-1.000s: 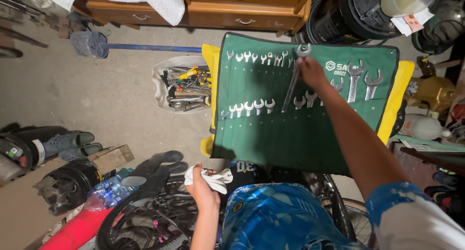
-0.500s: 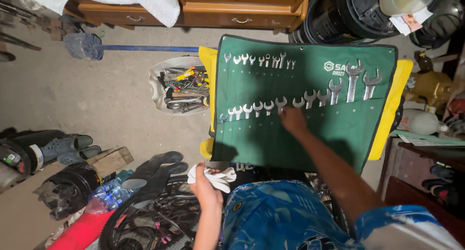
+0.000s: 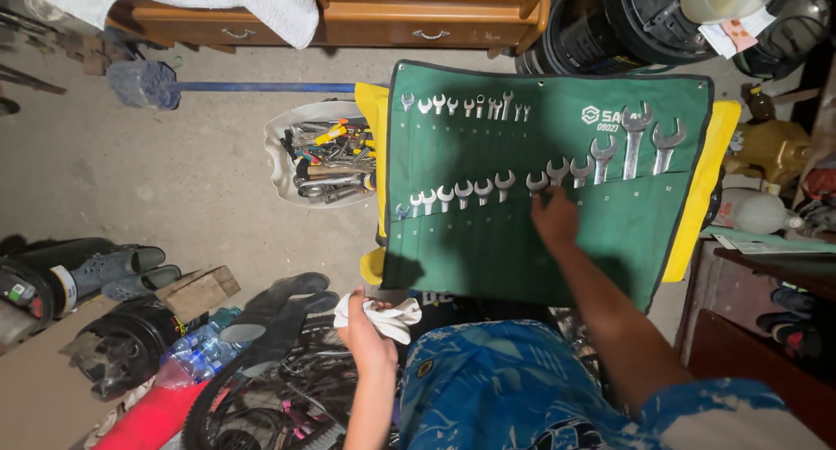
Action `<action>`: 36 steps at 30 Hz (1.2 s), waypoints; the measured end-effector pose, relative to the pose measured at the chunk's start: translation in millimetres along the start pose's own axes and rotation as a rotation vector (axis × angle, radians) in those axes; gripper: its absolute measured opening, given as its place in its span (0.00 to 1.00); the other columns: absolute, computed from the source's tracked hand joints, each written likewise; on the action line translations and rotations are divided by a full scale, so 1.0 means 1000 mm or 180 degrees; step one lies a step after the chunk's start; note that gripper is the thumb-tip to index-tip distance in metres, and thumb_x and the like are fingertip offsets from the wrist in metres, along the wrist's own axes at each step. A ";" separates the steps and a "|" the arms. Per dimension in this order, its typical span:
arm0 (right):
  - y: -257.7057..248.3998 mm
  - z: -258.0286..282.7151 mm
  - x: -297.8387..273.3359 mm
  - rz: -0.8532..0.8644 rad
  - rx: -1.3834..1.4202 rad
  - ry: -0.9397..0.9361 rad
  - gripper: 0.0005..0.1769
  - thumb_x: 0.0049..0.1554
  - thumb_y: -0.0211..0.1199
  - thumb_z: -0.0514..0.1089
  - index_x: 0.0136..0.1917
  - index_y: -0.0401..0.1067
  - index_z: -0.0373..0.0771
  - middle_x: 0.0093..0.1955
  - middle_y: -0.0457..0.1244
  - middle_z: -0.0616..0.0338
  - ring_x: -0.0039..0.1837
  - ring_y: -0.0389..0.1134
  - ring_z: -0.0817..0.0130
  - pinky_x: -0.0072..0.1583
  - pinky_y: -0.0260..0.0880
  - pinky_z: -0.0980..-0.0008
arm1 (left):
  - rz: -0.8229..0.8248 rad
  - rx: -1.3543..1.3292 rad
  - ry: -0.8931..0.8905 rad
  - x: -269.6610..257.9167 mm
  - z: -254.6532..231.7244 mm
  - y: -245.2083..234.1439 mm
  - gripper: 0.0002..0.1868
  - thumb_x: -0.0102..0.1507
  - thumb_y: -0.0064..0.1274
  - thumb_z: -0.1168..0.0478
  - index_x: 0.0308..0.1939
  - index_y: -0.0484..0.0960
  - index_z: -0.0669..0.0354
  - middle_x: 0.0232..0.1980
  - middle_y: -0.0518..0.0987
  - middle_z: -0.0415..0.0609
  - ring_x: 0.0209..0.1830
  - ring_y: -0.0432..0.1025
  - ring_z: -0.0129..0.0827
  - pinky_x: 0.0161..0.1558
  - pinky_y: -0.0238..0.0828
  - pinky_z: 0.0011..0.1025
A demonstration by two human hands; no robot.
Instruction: The recorder is wiping down a set of wrenches with a white cloth in a workshop.
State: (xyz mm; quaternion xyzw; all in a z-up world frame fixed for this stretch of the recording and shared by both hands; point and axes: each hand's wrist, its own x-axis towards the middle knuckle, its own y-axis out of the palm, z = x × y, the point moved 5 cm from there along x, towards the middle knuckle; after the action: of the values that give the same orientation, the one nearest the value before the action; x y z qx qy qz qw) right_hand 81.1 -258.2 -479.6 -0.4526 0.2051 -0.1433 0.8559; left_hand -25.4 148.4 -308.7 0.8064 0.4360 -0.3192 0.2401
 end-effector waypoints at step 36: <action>-0.138 0.174 0.132 0.0257 0.3218 -0.1248 0.06 0.70 0.60 0.33 0.59 0.65 0.32 0.46 0.66 0.57 0.46 0.68 0.72 0.49 0.70 0.73 | 0.1364 -0.0302 -0.0673 -0.013 -0.021 0.034 0.29 0.64 0.55 0.66 0.70 0.70 0.60 0.55 0.72 0.56 0.54 0.65 0.49 0.55 0.59 0.49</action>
State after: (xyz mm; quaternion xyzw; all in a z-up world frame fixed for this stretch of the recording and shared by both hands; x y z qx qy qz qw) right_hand 271.6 -266.2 -306.1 0.0055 -0.0356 -0.1041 0.9939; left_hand 5.0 137.9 -281.2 0.8305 0.2419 -0.3228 0.3842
